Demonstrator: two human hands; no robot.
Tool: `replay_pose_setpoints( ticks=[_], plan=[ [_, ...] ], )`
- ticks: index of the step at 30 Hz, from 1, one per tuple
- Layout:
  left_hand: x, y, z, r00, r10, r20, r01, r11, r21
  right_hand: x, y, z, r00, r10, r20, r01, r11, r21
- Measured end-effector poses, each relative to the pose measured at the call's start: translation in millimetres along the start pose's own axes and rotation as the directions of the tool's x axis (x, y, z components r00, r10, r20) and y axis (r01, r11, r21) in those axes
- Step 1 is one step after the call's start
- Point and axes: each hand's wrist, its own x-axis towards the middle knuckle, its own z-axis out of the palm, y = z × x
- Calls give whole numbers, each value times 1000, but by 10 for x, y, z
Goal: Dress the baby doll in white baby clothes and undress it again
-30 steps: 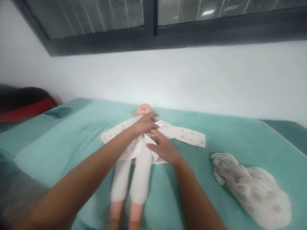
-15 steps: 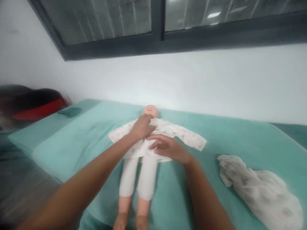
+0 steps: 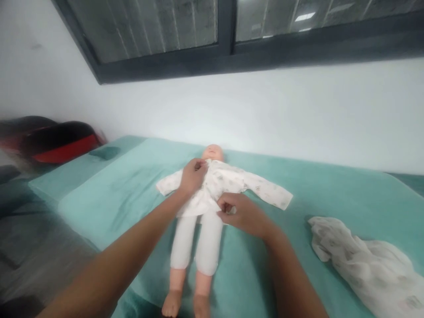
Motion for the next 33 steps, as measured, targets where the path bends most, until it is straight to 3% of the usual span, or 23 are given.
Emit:
replay_pose_setpoints(
  ticks=[4,7,9,12,15,16,18,20,21,23,26,29,33],
  plan=[
    [-275,-276,-218,997,4,-76,-1,999,40,-79,-34,-136,996,-54,76,39,982,185],
    [-479,-502,-461,995,-103,-13,104,993,55,-101,141,-226,989,42,-140,-5,966,257],
    [-595,-583,-612,987,-146,69,144,989,43,-57,301,-202,941,191,-280,-148,975,168],
    [-725,-597,-762,965,-174,196,177,984,-1,65,495,-26,872,336,-357,-399,909,-120],
    [-792,-607,-811,920,-228,319,268,959,-88,156,571,201,865,338,-370,-441,865,-241],
    [-798,-632,-819,921,-238,309,280,955,-97,166,575,258,868,337,-366,-430,877,-213],
    [-783,-721,-851,965,-201,167,203,979,0,154,575,323,860,347,-373,-411,905,-106],
    [-740,-842,-922,998,-58,-36,66,959,276,119,592,325,829,366,-423,-404,915,-2],
    [-711,-904,-970,996,21,-92,21,902,431,101,614,308,805,375,-460,-408,913,30],
    [-642,-1014,-1078,990,98,-106,-7,765,645,75,688,259,743,393,-542,-439,897,50],
    [-523,-1133,-1223,995,96,-37,-35,650,759,74,827,201,666,427,-611,-528,849,17],
    [-398,-1224,-1315,991,133,22,-99,609,787,94,904,195,645,455,-614,-565,825,17],
    [-276,-1335,-1362,984,164,-71,-52,644,763,103,864,229,650,451,-612,-520,851,74]
  ],
)
